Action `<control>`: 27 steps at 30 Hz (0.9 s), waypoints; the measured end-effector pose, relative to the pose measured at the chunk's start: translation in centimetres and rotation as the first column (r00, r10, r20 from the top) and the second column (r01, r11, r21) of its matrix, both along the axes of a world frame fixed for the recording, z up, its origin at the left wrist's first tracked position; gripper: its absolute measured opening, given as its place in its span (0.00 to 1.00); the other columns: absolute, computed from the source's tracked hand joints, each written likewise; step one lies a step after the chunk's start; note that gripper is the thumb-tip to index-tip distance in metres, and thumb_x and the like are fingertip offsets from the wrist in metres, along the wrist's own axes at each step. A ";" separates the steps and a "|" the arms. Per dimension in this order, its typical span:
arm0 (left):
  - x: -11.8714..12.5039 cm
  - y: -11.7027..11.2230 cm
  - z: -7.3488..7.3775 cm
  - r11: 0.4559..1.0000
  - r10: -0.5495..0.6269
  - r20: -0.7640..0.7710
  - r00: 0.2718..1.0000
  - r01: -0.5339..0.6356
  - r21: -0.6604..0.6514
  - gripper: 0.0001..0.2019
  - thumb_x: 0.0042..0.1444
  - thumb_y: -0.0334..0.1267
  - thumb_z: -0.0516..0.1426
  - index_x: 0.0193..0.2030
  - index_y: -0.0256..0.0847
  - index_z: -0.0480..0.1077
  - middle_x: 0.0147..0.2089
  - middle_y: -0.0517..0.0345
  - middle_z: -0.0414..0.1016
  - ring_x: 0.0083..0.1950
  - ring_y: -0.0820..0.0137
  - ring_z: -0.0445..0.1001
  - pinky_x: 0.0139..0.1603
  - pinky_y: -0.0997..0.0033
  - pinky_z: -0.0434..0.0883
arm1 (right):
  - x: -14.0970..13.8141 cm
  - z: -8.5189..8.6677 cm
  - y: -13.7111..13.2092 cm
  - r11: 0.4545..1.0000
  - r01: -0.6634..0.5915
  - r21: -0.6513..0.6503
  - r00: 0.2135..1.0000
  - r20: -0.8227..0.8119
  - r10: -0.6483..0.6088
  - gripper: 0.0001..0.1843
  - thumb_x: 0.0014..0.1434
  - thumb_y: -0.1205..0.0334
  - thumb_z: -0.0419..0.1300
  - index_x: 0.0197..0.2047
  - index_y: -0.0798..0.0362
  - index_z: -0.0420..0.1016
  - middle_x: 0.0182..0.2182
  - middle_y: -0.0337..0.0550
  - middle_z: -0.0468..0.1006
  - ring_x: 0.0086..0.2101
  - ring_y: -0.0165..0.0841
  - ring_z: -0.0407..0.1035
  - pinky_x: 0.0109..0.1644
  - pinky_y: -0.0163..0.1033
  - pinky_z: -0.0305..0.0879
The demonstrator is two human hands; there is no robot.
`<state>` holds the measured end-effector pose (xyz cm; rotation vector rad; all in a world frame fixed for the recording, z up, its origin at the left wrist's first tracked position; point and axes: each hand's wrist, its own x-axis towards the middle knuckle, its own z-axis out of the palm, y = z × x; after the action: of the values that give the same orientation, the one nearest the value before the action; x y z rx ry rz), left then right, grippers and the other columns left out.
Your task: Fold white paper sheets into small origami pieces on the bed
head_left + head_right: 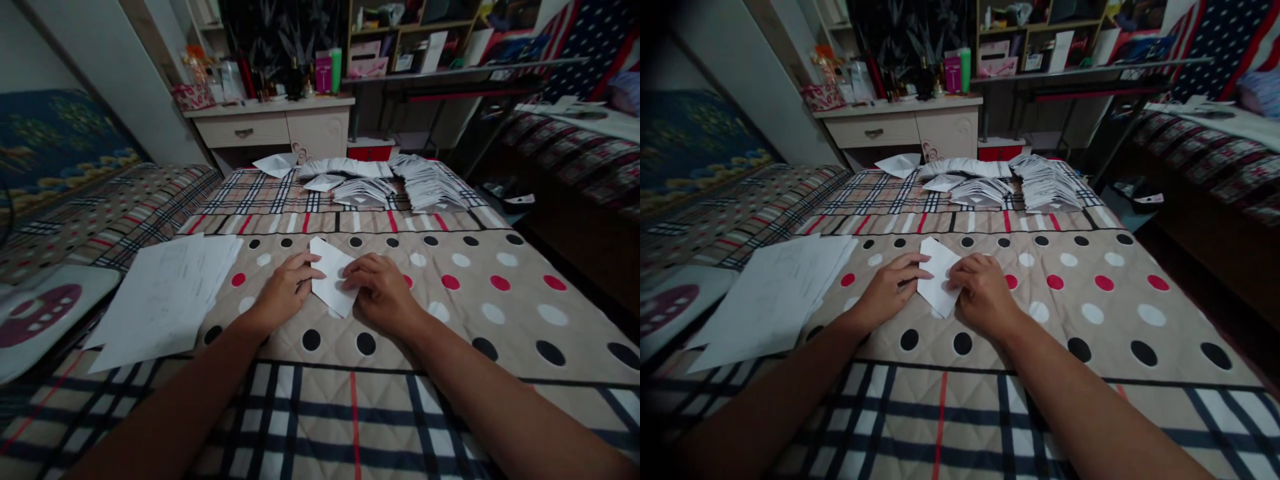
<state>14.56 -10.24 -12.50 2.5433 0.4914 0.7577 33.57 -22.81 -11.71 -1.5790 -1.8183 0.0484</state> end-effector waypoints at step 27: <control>-0.7 0.3 1.7 0.973 -0.011 -0.024 1.000 0.005 -0.232 0.10 0.54 0.27 0.57 0.32 0.40 0.80 0.42 0.54 0.78 0.40 0.70 0.76 0.40 0.70 0.73 | -0.4 -0.2 1.2 0.977 0.082 -0.197 0.949 -0.284 -0.137 0.08 0.58 0.61 0.62 0.27 0.52 0.73 0.27 0.40 0.75 0.30 0.33 0.69 0.36 0.38 0.63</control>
<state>13.85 -9.99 -10.84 2.3382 0.5438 0.6269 33.19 -21.64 -11.91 -1.6954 -1.5246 0.3912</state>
